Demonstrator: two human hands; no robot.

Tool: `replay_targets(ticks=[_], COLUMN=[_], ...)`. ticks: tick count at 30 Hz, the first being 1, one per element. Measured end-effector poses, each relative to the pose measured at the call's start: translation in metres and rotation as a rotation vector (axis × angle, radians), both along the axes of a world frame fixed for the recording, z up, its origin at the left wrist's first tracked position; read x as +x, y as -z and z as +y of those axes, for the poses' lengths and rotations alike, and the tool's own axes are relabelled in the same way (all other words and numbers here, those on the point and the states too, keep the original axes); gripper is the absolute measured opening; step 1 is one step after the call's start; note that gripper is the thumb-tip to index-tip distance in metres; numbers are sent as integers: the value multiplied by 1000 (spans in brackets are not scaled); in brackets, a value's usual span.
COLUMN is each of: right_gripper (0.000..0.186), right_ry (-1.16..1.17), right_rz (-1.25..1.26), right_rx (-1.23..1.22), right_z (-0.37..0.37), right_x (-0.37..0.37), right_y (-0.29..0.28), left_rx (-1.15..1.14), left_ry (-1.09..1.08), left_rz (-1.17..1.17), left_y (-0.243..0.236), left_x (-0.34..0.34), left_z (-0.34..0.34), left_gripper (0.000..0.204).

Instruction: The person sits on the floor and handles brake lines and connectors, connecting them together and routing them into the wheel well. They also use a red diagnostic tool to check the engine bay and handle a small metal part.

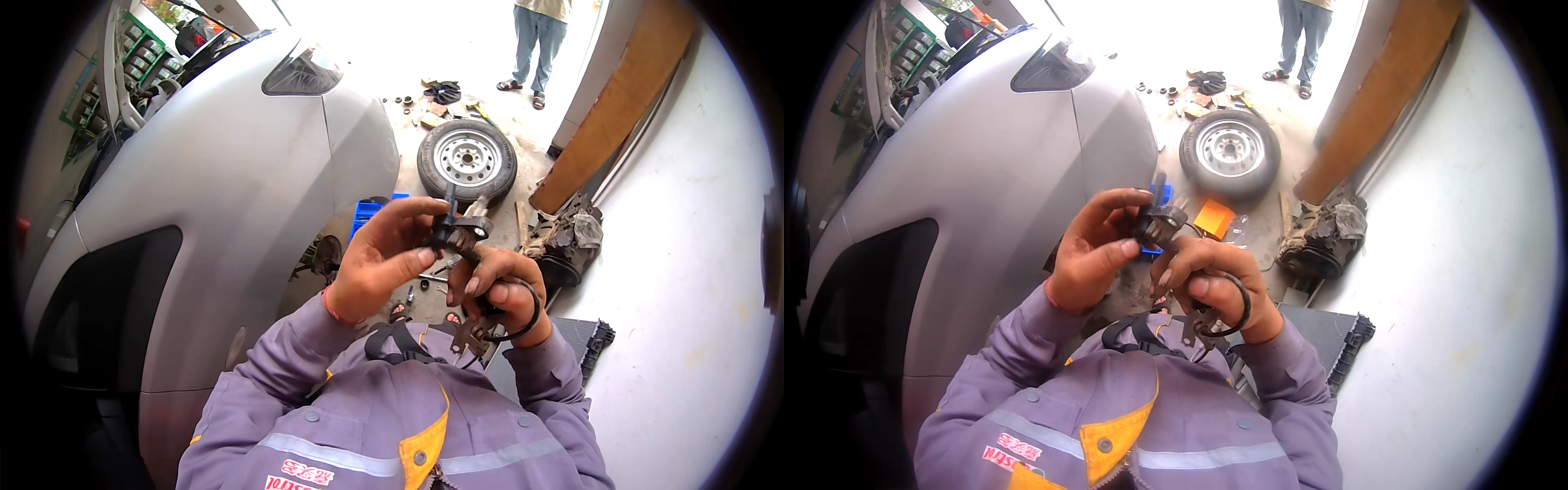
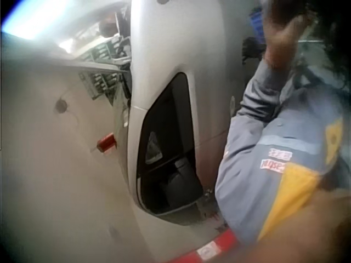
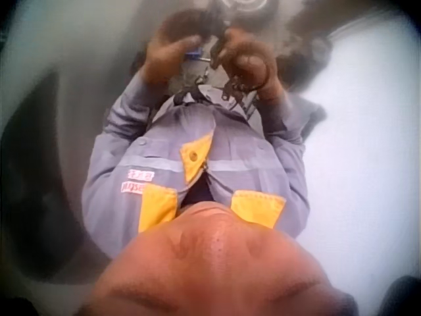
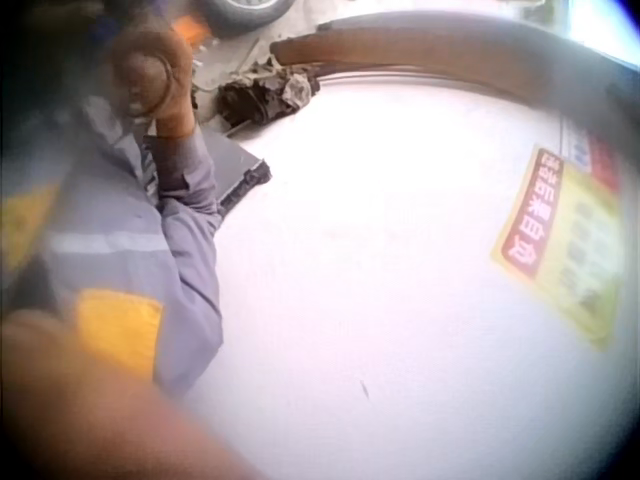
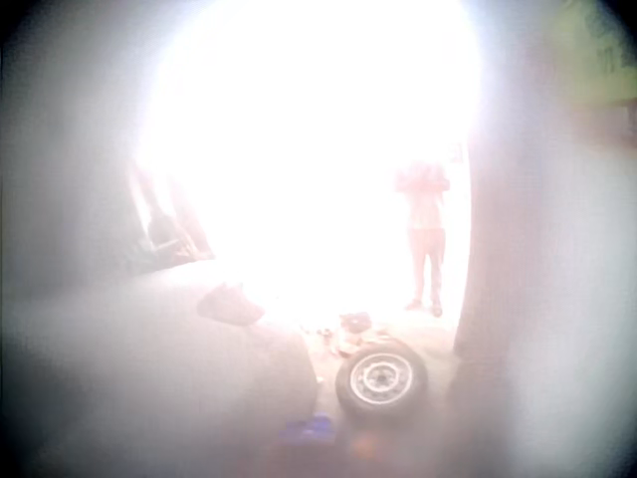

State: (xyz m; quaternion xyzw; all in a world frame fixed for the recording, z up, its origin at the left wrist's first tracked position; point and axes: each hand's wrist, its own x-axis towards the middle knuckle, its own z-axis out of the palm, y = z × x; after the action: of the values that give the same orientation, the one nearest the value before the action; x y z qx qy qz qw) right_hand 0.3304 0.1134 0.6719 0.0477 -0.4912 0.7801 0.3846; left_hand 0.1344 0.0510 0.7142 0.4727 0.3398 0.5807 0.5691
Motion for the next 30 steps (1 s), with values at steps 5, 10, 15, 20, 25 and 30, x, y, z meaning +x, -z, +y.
replay_targets(ticks=[5,10,15,20,25,30], right_gripper=[26,23,47,41,28,16], right_ry=[-126,-55,-161,319,442,644], right_rz=[127,106,24,-41,-323,-523], right_rx=[-203,-109,-160,-309,-135,142], right_z=[4,-4,-2,3,10,11], right_x=[1,-15,-23,-14,2,-17], right_y=[13,9,28,33,-1,-9], left_rx=[34,-86,-39,77,167,187], left_ry=[-47,-47,-120,-270,-412,-317], left_rz=[147,-161,-226,-220,135,57], left_y=[-13,-9,-10,-12,11,15], left_x=[5,19,26,23,29,24], left_z=[-4,-1,6,12,15,17], left_gripper=[60,70,59,55,54,54])
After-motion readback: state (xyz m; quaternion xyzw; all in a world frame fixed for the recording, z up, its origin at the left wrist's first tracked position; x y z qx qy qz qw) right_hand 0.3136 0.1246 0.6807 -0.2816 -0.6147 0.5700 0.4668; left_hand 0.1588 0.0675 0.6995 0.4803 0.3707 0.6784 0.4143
